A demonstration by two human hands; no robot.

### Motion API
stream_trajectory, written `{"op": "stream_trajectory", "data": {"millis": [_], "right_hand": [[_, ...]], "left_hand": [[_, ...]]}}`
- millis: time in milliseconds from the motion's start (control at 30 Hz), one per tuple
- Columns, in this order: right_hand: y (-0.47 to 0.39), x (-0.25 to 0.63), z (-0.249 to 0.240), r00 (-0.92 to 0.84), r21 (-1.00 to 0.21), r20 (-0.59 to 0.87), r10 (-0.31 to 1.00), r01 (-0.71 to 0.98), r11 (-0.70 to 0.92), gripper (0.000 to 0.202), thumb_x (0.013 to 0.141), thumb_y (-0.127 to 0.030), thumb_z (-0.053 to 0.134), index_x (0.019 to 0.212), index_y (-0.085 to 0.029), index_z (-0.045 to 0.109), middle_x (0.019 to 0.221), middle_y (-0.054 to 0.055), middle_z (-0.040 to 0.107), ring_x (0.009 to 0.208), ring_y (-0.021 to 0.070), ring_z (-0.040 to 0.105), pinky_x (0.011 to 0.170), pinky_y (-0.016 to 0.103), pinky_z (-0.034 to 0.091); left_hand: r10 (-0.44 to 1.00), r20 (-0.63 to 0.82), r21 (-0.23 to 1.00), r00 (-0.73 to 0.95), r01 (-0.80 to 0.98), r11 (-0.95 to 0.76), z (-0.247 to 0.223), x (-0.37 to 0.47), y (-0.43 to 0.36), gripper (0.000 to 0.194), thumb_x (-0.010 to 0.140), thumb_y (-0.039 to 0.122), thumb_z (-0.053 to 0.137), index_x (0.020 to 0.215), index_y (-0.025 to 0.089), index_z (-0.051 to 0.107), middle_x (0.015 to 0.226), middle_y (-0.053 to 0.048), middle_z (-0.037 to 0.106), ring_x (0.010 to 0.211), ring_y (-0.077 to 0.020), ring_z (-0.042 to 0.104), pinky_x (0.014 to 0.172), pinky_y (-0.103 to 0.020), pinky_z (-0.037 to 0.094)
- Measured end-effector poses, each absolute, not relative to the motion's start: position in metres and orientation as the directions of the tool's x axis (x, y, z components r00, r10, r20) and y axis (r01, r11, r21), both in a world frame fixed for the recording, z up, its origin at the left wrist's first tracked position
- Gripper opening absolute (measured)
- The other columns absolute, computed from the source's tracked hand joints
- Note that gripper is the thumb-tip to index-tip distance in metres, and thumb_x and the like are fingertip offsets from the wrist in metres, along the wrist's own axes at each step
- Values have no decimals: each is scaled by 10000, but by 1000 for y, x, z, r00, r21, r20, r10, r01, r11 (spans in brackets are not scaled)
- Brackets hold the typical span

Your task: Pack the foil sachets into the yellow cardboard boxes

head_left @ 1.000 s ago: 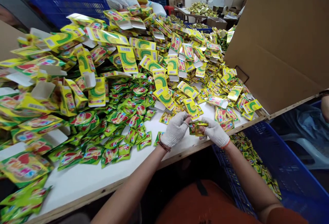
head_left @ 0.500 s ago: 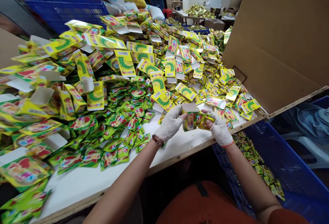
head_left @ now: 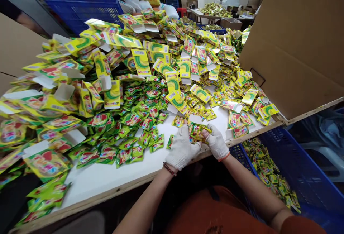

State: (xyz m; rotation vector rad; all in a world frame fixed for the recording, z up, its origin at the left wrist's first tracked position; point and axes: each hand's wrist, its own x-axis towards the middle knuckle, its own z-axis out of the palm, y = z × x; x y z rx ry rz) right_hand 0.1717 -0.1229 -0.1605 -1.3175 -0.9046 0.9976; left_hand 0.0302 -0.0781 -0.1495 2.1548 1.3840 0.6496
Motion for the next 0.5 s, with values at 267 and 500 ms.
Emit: {"op": "stream_trajectory", "data": {"millis": [267, 500], "right_hand": [[-119, 209, -139, 341, -993, -4, 940, -110, 35, 502, 754, -515, 701, 1123, -193, 593, 1063, 77, 682, 856, 198, 667, 792, 355, 564], [-122, 234, -112, -4, -908, 34, 999, 418, 32, 252, 797, -391, 639, 850, -145, 633, 788, 29, 609, 738, 146, 547, 631, 244, 449]], "left_hand": [[798, 239, 395, 554, 695, -601, -151, 16, -66, 597, 693, 254, 628, 1267, 147, 508, 1073, -120, 643, 988, -301, 616, 872, -402, 483], [723, 263, 419, 639, 599, -682, -145, 4, -60, 623, 695, 228, 615, 1309, 180, 522, 1093, -101, 638, 1007, -285, 594, 877, -396, 485]]}}
